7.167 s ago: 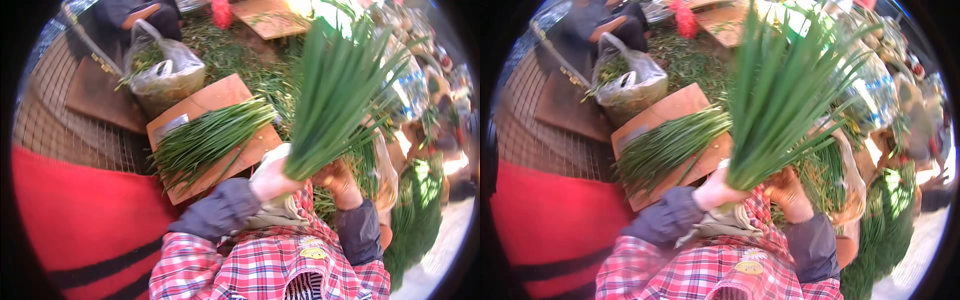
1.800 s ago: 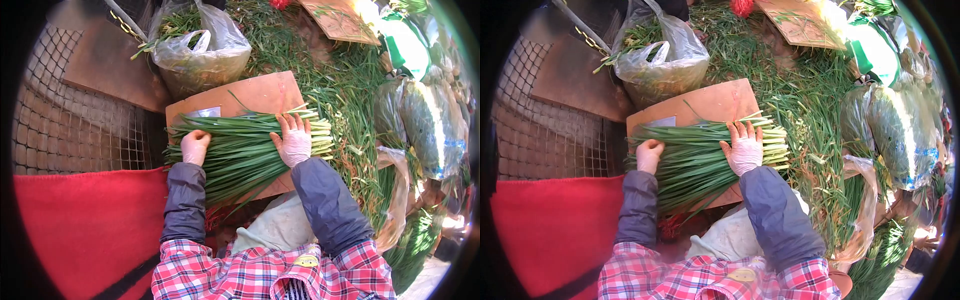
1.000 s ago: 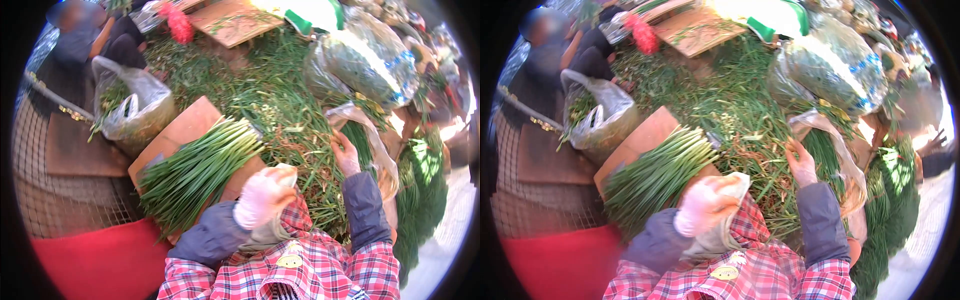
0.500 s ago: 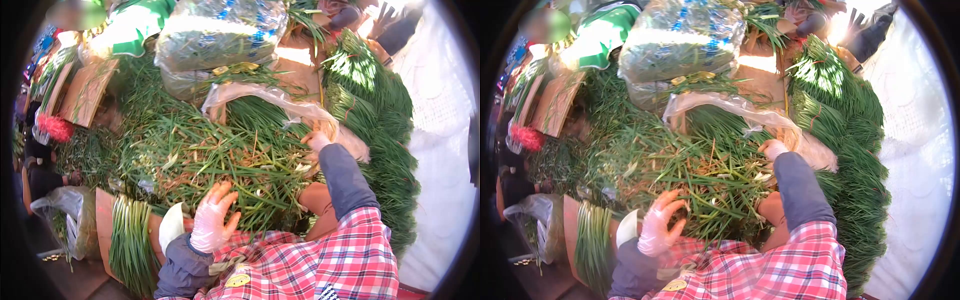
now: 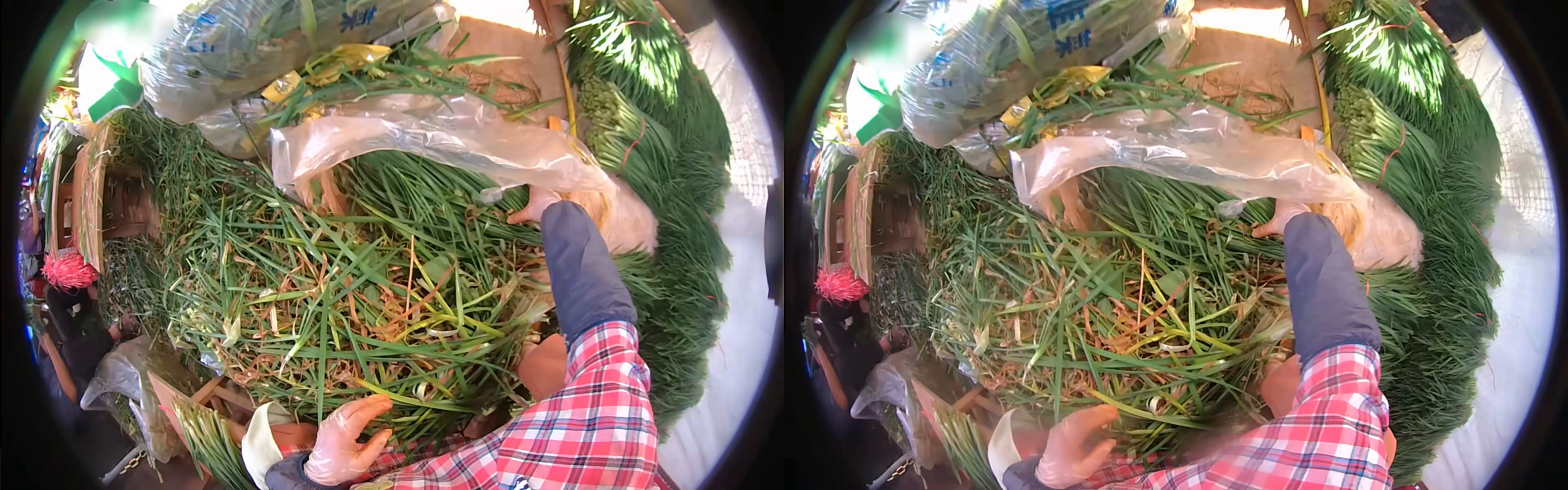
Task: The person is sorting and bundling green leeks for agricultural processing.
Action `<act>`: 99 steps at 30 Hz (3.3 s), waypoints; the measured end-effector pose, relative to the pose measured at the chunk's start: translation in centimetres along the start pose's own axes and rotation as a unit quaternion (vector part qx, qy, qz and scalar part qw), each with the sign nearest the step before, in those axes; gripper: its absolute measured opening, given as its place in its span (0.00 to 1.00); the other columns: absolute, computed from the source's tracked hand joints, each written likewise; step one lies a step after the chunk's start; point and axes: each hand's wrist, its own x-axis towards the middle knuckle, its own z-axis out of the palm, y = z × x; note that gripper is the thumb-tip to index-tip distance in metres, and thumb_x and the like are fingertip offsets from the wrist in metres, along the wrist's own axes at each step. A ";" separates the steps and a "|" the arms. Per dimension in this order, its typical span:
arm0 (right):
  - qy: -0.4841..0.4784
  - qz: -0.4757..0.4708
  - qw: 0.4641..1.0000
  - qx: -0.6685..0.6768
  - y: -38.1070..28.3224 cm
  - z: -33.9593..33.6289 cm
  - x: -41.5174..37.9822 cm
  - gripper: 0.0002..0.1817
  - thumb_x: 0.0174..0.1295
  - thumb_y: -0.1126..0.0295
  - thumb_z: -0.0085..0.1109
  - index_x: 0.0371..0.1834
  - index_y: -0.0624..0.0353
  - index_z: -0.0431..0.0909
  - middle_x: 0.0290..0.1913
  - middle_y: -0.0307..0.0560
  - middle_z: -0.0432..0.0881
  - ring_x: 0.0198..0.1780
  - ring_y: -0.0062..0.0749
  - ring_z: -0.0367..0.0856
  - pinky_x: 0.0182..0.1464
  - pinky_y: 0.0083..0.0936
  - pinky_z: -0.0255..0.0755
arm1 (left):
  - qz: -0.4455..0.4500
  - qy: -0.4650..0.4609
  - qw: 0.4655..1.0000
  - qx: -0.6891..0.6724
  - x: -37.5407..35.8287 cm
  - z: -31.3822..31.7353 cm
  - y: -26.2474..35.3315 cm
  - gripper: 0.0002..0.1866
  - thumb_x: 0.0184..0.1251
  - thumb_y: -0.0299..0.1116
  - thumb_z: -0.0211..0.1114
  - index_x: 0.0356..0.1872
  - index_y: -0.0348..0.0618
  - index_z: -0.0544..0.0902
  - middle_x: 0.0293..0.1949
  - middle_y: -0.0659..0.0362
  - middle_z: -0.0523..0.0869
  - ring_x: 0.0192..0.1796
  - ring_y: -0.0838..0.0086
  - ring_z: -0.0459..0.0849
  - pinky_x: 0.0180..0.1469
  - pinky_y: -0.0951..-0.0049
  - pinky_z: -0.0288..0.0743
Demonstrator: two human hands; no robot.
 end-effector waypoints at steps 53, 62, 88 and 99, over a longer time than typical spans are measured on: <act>-0.074 -0.012 0.957 0.281 6.8 7.1 -0.3 0.40 0.36 0.79 0.69 0.60 0.64 0.65 0.45 0.46 0.80 0.44 0.34 0.79 0.49 0.28 0.72 | 0.045 0.047 0.998 -0.024 -2.4 3.2 -3.4 0.21 0.57 0.35 0.60 0.51 0.39 0.72 0.43 0.47 0.77 0.46 0.50 0.76 0.47 0.56 0.70; -0.125 -0.084 0.969 0.193 5.0 7.2 -0.1 0.33 0.38 0.79 0.65 0.55 0.63 0.68 0.43 0.44 0.81 0.42 0.31 0.79 0.49 0.29 0.73 | 0.060 0.029 0.997 -0.032 -2.3 3.0 -3.3 0.20 0.57 0.33 0.61 0.51 0.39 0.72 0.42 0.48 0.76 0.44 0.50 0.76 0.45 0.55 0.70; -0.019 -0.139 0.984 0.108 -11.5 -11.5 -9.4 0.42 0.33 0.66 0.76 0.58 0.62 0.69 0.54 0.53 0.76 0.53 0.39 0.75 0.56 0.30 0.68 | 0.029 0.009 0.999 0.012 -2.0 0.9 -0.7 0.20 0.57 0.35 0.63 0.50 0.40 0.76 0.47 0.50 0.80 0.48 0.55 0.79 0.50 0.62 0.74; -0.140 0.018 0.879 0.454 -6.2 -6.0 -18.2 0.31 0.44 0.65 0.73 0.53 0.61 0.73 0.41 0.42 0.81 0.42 0.28 0.77 0.42 0.28 0.74 | 0.023 0.017 0.995 -0.093 -3.6 0.7 -0.2 0.22 0.57 0.36 0.64 0.53 0.40 0.76 0.49 0.49 0.80 0.51 0.59 0.80 0.53 0.66 0.72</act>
